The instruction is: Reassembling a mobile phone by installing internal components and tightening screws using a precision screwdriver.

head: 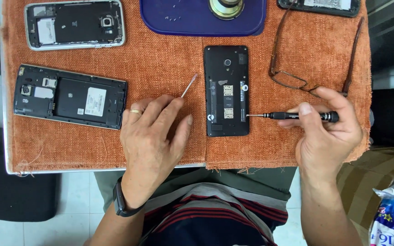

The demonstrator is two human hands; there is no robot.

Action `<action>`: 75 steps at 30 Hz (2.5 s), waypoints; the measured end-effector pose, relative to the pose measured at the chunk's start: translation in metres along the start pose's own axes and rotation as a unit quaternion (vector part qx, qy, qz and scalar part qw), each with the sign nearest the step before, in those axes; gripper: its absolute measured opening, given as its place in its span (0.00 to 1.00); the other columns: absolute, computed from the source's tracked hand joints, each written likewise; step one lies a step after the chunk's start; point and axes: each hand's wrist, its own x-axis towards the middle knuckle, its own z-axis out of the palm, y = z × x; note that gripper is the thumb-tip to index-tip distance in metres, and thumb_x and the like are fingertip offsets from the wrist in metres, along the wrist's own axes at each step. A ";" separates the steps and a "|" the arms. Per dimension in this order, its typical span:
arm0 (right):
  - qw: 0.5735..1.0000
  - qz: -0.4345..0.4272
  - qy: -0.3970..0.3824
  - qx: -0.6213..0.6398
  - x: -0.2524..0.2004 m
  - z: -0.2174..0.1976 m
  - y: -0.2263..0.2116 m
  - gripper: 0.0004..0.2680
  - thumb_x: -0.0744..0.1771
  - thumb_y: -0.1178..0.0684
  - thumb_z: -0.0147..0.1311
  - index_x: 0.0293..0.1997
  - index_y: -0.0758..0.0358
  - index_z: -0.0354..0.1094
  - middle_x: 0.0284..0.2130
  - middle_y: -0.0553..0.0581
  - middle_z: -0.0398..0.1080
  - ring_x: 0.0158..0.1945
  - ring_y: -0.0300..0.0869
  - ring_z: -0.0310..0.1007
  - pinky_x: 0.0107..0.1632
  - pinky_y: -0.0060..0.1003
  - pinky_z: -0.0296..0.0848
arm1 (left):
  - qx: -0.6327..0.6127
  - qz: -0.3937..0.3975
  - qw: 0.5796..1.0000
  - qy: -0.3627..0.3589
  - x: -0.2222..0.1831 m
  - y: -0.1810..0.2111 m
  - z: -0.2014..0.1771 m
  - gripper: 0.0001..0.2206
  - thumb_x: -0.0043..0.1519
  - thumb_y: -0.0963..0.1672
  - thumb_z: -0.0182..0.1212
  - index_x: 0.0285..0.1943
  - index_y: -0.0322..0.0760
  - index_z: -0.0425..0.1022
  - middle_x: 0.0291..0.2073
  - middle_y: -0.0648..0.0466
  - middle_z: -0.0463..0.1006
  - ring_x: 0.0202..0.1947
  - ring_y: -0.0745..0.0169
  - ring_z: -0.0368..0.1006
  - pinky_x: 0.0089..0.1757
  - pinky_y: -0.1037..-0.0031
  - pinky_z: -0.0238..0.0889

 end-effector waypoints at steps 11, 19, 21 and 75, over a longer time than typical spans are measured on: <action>1.000 -0.010 0.003 -0.002 -0.001 -0.002 0.005 0.11 0.71 0.66 0.57 0.59 0.73 0.64 0.32 0.61 0.68 0.35 0.48 0.78 0.36 0.42 0.88 | -0.013 0.003 1.000 0.004 0.002 0.002 -0.001 0.10 0.66 0.45 0.68 0.51 0.36 0.81 0.47 0.50 0.81 0.43 0.50 0.72 0.42 0.63 0.58; 1.000 -0.020 0.005 -0.019 -0.002 -0.001 0.003 0.10 0.71 0.67 0.56 0.59 0.74 0.63 0.31 0.64 0.68 0.35 0.47 0.78 0.36 0.42 0.87 | -0.010 0.000 1.000 0.004 0.000 0.001 0.001 0.10 0.66 0.45 0.68 0.51 0.37 0.81 0.47 0.51 0.81 0.43 0.50 0.72 0.44 0.63 0.60; 0.999 -0.026 0.006 -0.032 -0.003 -0.002 0.004 0.10 0.71 0.66 0.58 0.58 0.73 0.64 0.32 0.61 0.68 0.31 0.48 0.77 0.34 0.40 0.87 | -0.011 -0.001 1.000 0.001 0.001 0.001 0.000 0.09 0.66 0.45 0.68 0.51 0.37 0.80 0.47 0.51 0.81 0.43 0.50 0.72 0.44 0.63 0.59; 0.719 -0.469 -0.325 -0.396 0.052 0.019 -0.082 0.09 0.72 0.57 0.75 0.52 0.64 0.76 0.31 0.49 0.78 0.26 0.34 0.72 0.27 0.30 0.67 | -0.013 0.015 1.000 0.017 -0.001 0.003 -0.001 0.10 0.67 0.45 0.66 0.51 0.34 0.81 0.47 0.49 0.81 0.43 0.50 0.70 0.43 0.63 0.58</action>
